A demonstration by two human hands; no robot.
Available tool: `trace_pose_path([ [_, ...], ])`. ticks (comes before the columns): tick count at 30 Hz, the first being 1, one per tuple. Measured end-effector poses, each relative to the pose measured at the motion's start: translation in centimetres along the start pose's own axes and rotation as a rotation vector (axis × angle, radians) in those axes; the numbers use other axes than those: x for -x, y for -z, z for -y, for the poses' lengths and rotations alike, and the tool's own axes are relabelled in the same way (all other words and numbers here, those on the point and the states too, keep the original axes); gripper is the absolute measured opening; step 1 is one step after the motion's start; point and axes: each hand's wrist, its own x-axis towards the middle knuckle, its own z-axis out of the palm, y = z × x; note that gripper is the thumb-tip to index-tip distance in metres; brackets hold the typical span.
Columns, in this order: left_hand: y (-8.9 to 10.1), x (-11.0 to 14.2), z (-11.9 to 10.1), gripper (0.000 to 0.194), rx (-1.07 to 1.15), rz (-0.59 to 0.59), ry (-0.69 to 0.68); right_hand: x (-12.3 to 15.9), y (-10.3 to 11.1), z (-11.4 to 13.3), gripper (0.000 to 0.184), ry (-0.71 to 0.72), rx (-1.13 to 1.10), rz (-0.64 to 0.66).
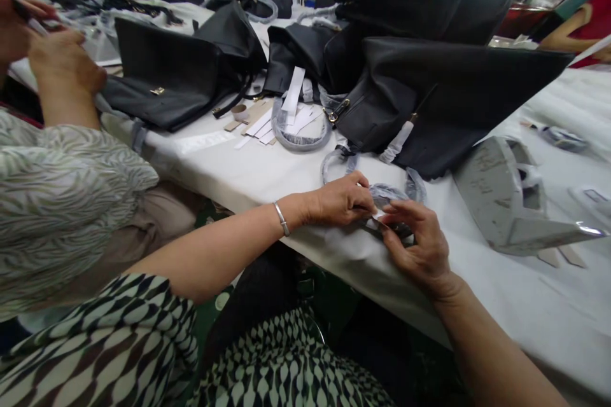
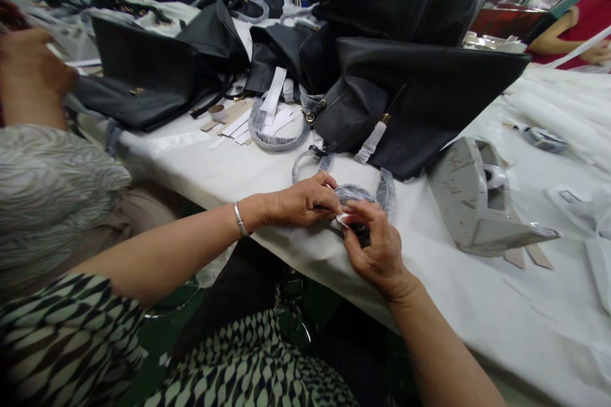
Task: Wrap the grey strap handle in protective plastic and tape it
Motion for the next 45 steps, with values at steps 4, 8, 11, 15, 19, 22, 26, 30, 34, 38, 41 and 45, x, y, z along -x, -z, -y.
trace_pose_path([
  [4,0.0,0.0,-0.6,0.018,-0.038,-0.018,0.013,0.3,0.2,-0.2,0.046,-0.083,-0.100,0.032],
  [8,0.5,-0.2,-1.2,0.021,-0.037,0.013,0.080,0.2,0.5,0.0,0.037,-0.169,-0.212,0.043],
  [11,0.5,-0.3,-1.3,0.021,-0.003,0.000,0.101,0.2,0.5,0.0,0.034,-0.157,-0.205,0.050],
  [15,0.3,-0.1,-1.1,0.014,0.053,-0.022,0.098,0.3,0.2,-0.1,0.044,-0.130,-0.125,0.046],
  [19,0.2,0.1,-0.8,0.016,0.050,-0.006,0.100,0.4,0.1,-0.1,0.044,-0.122,-0.080,0.046],
  [22,0.0,0.2,-0.4,0.016,0.005,-0.006,0.060,0.1,0.3,-0.1,0.034,-0.107,-0.070,0.017],
  [26,-0.3,0.3,0.0,0.019,-0.069,-0.040,-0.013,-0.1,0.7,1.4,0.015,-0.119,-0.068,-0.136],
  [30,-0.4,0.5,0.3,0.022,-0.072,-0.044,-0.014,0.5,0.4,5.1,0.011,-0.320,-0.122,-0.332],
  [34,-0.5,0.3,0.4,0.020,-0.072,-0.035,-0.009,1.0,-0.4,7.0,0.020,-0.666,-0.344,-0.111],
  [38,-0.8,-0.1,0.3,0.023,-0.104,-0.099,0.052,0.5,-0.9,6.0,0.030,-0.885,-0.485,-0.061],
  [41,-1.0,-0.4,0.3,0.029,-0.128,-0.168,0.126,-0.2,-1.0,5.4,0.037,-1.012,-0.569,-0.117],
  [45,-1.2,-0.7,0.5,0.025,-0.157,-0.194,0.164,-1.2,-1.1,5.4,0.041,-1.153,-0.609,-0.129],
])
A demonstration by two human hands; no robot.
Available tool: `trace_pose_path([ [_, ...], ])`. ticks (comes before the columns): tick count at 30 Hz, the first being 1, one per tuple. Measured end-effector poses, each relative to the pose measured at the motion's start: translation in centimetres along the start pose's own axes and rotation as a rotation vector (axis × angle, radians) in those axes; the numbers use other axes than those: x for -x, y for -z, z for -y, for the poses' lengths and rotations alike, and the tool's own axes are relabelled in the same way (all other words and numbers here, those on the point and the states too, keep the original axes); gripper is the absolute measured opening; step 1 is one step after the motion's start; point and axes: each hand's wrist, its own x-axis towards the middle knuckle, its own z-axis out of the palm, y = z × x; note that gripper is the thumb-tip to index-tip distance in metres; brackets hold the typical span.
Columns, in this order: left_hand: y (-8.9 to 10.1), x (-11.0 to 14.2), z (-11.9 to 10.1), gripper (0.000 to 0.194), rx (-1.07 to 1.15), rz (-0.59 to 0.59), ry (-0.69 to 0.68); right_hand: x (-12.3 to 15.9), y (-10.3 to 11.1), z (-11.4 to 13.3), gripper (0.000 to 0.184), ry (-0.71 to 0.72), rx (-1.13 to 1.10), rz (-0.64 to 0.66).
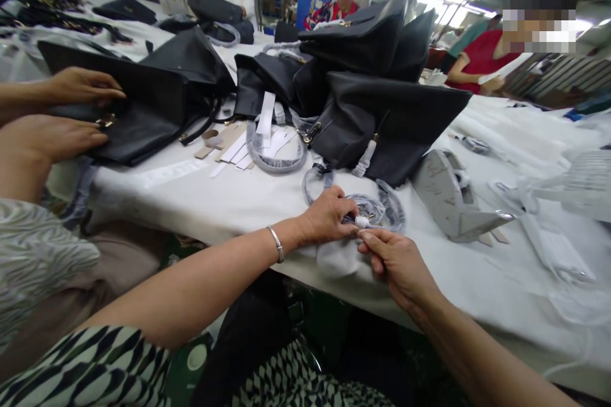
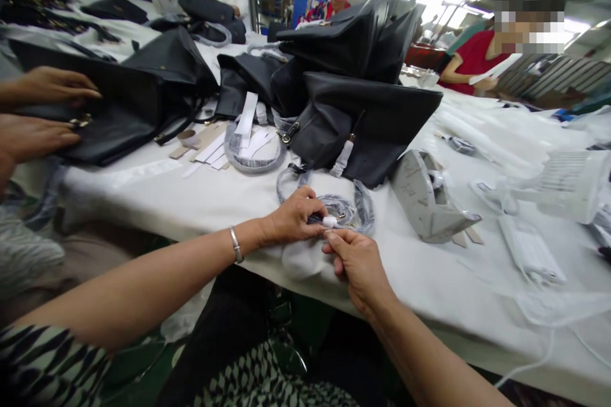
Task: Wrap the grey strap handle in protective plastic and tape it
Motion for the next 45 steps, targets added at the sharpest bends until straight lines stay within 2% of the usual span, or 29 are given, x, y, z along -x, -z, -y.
trace_pose_path([
  [4,0.0,0.0,-0.1,0.023,0.012,-0.014,0.005,-0.2,-0.5,0.7,0.030,-0.088,0.008,-0.021],
  [10,0.1,0.2,-0.1,0.050,0.020,0.006,-0.050,-0.4,-1.0,1.5,0.019,-0.168,0.020,-0.044],
  [15,-0.2,0.3,0.7,0.026,-0.034,0.005,-0.141,-0.6,-1.1,1.7,0.019,-0.244,0.046,-0.057],
  [22,-0.2,0.3,0.9,0.028,-0.014,0.030,-0.184,-0.8,-1.1,1.7,0.018,-0.268,0.057,-0.044],
  [28,-0.6,0.3,0.6,0.030,0.070,-0.100,-0.057,-0.8,-1.3,1.7,0.014,-0.238,0.047,-0.037],
  [34,0.3,0.4,-0.1,0.030,0.241,-0.128,0.067,-0.4,-1.8,1.6,0.027,-0.154,0.047,-0.066],
  [37,0.5,0.5,-0.3,0.030,0.297,-0.157,0.085,-0.3,-2.0,1.6,0.024,-0.149,0.017,-0.071],
  [40,0.7,0.5,-0.2,0.031,0.428,-0.224,0.151,-0.4,-2.2,1.8,0.017,-0.117,-0.033,-0.080],
  [45,2.0,0.1,0.0,0.037,0.776,-0.293,0.292,-1.2,-2.1,2.9,0.009,0.075,-0.031,-0.053],
])
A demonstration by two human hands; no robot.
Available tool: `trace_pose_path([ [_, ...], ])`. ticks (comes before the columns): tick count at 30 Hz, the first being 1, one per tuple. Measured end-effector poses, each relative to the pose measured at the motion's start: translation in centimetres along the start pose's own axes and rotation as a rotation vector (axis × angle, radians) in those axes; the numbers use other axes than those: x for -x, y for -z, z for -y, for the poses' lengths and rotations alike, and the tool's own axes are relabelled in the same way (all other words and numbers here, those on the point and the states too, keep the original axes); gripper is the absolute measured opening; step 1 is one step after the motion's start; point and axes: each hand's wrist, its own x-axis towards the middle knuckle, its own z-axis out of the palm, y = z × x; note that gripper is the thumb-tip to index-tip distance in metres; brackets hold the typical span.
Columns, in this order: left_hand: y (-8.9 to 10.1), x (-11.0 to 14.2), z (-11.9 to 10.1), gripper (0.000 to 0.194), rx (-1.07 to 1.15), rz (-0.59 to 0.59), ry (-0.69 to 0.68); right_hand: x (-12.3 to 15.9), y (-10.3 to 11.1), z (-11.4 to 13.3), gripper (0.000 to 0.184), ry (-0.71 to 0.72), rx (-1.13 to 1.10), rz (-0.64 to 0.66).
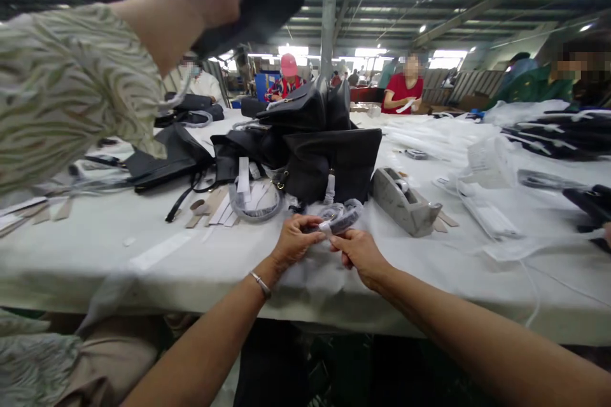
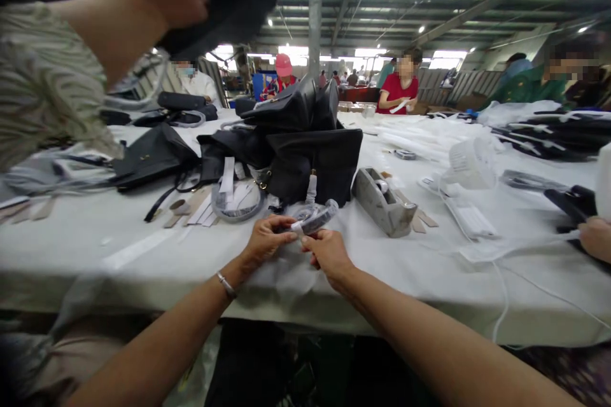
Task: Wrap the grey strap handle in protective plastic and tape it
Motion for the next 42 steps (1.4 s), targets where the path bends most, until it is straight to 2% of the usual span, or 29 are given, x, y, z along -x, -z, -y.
trace_pose_path([
  [4,0.7,-0.7,-2.1,0.045,0.268,0.045,0.117,-1.1,0.2,0.9,0.025,0.286,0.127,0.063],
  [9,1.5,-1.6,-5.1,0.049,0.446,0.081,0.243,-3.0,0.0,1.6,0.031,0.671,0.278,0.015],
  [12,1.8,-2.3,-5.7,0.051,0.509,0.084,0.296,-4.4,-0.2,1.9,0.031,0.763,0.271,0.014],
  [14,2.0,-2.7,-5.6,0.052,0.544,0.079,0.317,-5.1,-0.4,2.0,0.031,0.720,0.202,0.066],
  [16,2.1,-2.8,-5.1,0.053,0.569,0.076,0.333,-5.4,-0.8,2.0,0.033,0.613,0.108,0.131],
  [19,2.3,-2.6,-4.1,0.051,0.609,0.064,0.334,-5.2,-1.3,1.7,0.037,0.437,-0.073,0.226],
  [23,2.5,-2.3,-3.3,0.050,0.637,0.041,0.347,-5.0,-1.8,1.5,0.045,0.301,-0.253,0.294],
  [27,2.4,-2.3,-3.2,0.048,0.594,0.043,0.332,-5.2,-1.5,1.8,0.047,0.216,-0.234,0.268],
  [32,1.2,-1.7,-3.4,0.050,0.494,0.140,0.294,-5.5,-1.3,1.8,0.042,0.207,-0.213,0.159],
  [37,0.1,-1.2,-3.4,0.045,0.397,0.110,0.187,-5.1,-1.6,1.6,0.037,0.185,-0.285,0.096],
  [39,0.0,-1.1,-3.6,0.042,0.320,0.105,0.143,-4.7,-1.1,1.4,0.030,0.143,-0.364,0.190],
  [42,0.0,-0.8,-4.0,0.042,0.226,0.089,0.117,-3.6,0.4,0.8,0.028,0.086,-0.531,0.410],
])
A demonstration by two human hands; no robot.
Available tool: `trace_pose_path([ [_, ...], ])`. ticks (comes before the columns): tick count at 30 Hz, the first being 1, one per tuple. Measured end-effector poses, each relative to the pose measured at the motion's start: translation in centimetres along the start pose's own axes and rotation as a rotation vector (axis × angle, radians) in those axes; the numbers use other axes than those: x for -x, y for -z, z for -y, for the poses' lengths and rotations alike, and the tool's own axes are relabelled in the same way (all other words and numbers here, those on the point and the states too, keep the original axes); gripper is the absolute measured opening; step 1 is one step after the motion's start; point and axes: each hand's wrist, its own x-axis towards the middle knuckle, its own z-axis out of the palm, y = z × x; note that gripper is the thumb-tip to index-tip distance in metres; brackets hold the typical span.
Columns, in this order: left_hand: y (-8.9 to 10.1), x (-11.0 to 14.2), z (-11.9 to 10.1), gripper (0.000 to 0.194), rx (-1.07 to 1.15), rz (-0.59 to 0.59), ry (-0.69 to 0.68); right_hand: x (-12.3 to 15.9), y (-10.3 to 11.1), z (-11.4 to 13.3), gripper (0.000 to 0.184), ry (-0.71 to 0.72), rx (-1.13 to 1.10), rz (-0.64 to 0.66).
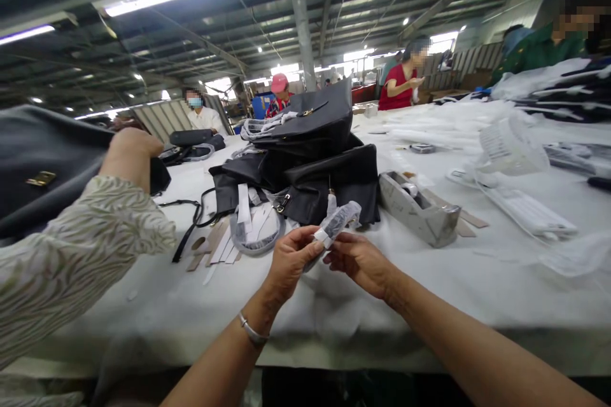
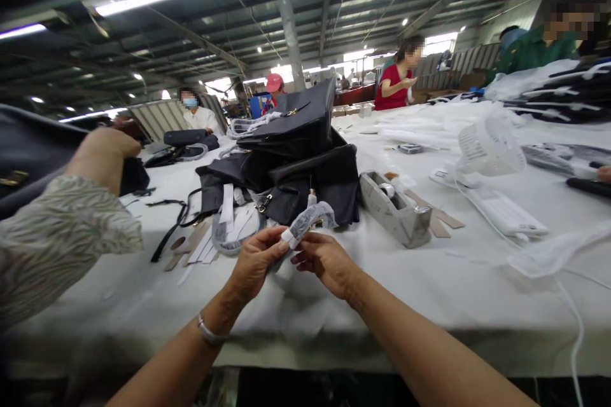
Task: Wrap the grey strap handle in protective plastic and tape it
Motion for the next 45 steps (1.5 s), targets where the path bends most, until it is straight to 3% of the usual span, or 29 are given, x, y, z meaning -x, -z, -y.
trace_pose_path([
  [2,-0.2,0.3,-0.1,0.041,-0.105,-0.017,-0.034,1.2,0.4,-0.1,0.033,-0.017,-0.067,0.068],
  [7,-0.8,1.4,0.2,0.030,-0.521,-0.063,-0.281,3.0,-1.1,-1.6,0.033,0.133,-0.087,-0.063],
  [10,-0.6,2.4,0.8,0.029,-0.568,-0.053,-0.294,3.6,-1.7,-2.5,0.035,0.166,-0.037,-0.063],
  [15,0.8,4.1,2.5,0.031,-0.688,0.029,-0.179,5.8,1.4,-1.4,0.048,-0.195,0.334,0.048],
  [17,1.1,4.4,2.8,0.032,-0.777,0.055,-0.180,6.2,3.5,0.5,0.042,-0.327,0.572,0.056],
  [18,1.2,4.5,3.0,0.031,-0.810,0.056,-0.190,6.0,4.5,1.7,0.035,-0.349,0.671,0.001],
  [20,1.3,4.5,3.2,0.031,-0.875,0.081,-0.230,4.5,6.1,4.2,0.023,-0.254,0.775,-0.238],
  [23,1.2,4.4,3.6,0.029,-1.018,0.187,-0.353,-0.2,7.1,7.1,0.025,-0.001,0.757,-0.609],
  [27,1.2,4.4,3.8,0.029,-1.154,0.287,-0.431,-6.9,6.8,7.7,0.026,-0.014,0.738,-0.746],
  [30,1.5,4.4,3.2,0.029,-1.222,0.350,-0.398,-9.5,6.4,7.3,0.023,-0.062,0.678,-0.804],
  [34,2.0,4.3,2.7,0.041,-1.252,0.469,-0.402,-10.3,5.4,8.0,0.013,-0.099,0.576,-0.795],
  [38,2.2,4.0,2.7,0.027,-1.246,0.478,-0.414,-9.9,3.5,10.5,0.010,0.015,0.494,-0.741],
  [41,1.6,3.4,1.2,0.025,-1.180,0.474,-0.460,-8.9,2.4,14.1,0.015,0.138,0.471,-0.684],
  [45,-0.9,1.6,-4.4,0.020,-1.197,0.447,-0.624,-7.2,1.4,21.4,0.016,0.309,0.503,-0.496],
])
